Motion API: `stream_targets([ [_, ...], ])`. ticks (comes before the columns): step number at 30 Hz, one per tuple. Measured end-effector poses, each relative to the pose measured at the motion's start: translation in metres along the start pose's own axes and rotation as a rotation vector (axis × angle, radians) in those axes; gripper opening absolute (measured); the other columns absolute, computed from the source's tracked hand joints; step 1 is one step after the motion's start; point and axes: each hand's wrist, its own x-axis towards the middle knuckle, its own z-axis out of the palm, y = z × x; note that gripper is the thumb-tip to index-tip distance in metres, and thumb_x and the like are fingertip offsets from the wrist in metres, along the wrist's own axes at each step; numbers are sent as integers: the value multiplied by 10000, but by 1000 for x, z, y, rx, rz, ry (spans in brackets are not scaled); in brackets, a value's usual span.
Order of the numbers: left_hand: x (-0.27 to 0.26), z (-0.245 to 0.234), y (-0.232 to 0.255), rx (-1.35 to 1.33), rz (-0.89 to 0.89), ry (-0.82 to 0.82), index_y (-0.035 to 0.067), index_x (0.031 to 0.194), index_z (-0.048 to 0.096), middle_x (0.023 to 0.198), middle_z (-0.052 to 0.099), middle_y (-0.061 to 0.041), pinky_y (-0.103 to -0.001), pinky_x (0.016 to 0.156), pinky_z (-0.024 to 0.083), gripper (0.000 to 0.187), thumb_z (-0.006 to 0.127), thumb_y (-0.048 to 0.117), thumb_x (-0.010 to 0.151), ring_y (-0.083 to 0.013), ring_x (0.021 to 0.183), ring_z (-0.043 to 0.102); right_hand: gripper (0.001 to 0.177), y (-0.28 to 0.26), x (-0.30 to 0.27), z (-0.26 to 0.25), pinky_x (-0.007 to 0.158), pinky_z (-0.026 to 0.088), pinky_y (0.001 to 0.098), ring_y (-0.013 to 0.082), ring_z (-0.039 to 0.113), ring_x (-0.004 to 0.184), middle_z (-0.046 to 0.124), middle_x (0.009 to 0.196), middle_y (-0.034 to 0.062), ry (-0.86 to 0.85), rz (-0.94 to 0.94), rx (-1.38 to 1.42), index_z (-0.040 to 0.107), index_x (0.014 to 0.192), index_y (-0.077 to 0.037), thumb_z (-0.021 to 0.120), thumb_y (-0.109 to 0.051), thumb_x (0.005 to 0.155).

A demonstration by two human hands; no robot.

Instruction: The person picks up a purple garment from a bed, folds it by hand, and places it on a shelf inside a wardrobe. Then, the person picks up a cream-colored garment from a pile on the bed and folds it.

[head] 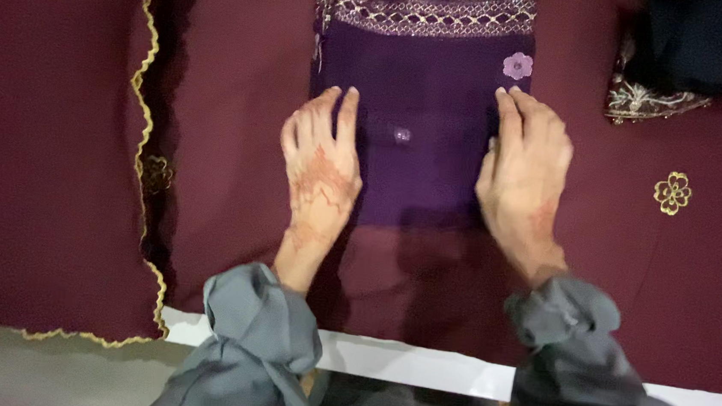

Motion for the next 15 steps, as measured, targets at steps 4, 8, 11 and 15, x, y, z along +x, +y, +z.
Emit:
stream_targets([
  [4, -23, 21, 27, -321, 40, -220, -25, 1455, 522, 1495, 525, -189, -479, 1263, 336, 511, 515, 93, 958, -340, 1441, 470, 683, -30, -22, 21, 1299, 280, 507, 385, 346, 1538, 407, 1610, 237, -194, 19, 246, 384, 1579, 53, 557, 37, 919],
  [8, -40, 29, 34, -243, 23, -374, 41, 1579, 394, 1668, 390, -106, -492, 1293, 254, 546, 446, 216, 1064, -253, 1576, 319, 703, -33, -34, 44, 1271, 154, 531, 354, 192, 1574, 270, 1662, 247, -432, 36, 180, 290, 1588, 40, 587, -204, 999],
  [11, -36, 33, 11, -136, -53, -399, 86, 1618, 314, 1691, 294, -92, -506, 1274, 219, 622, 447, 322, 1058, -243, 1571, 254, 748, -7, -33, 49, 1259, 131, 553, 337, 181, 1572, 216, 1678, 224, -391, 113, -30, 239, 1600, 31, 512, -381, 1039],
  [15, -31, 40, 4, -45, -82, -373, 109, 1627, 295, 1699, 255, -96, -496, 1277, 218, 686, 485, 398, 1035, -256, 1572, 243, 770, 11, -30, 55, 1274, 112, 545, 325, 149, 1586, 203, 1702, 213, -394, 148, -39, 220, 1623, 36, 445, -444, 1065],
])
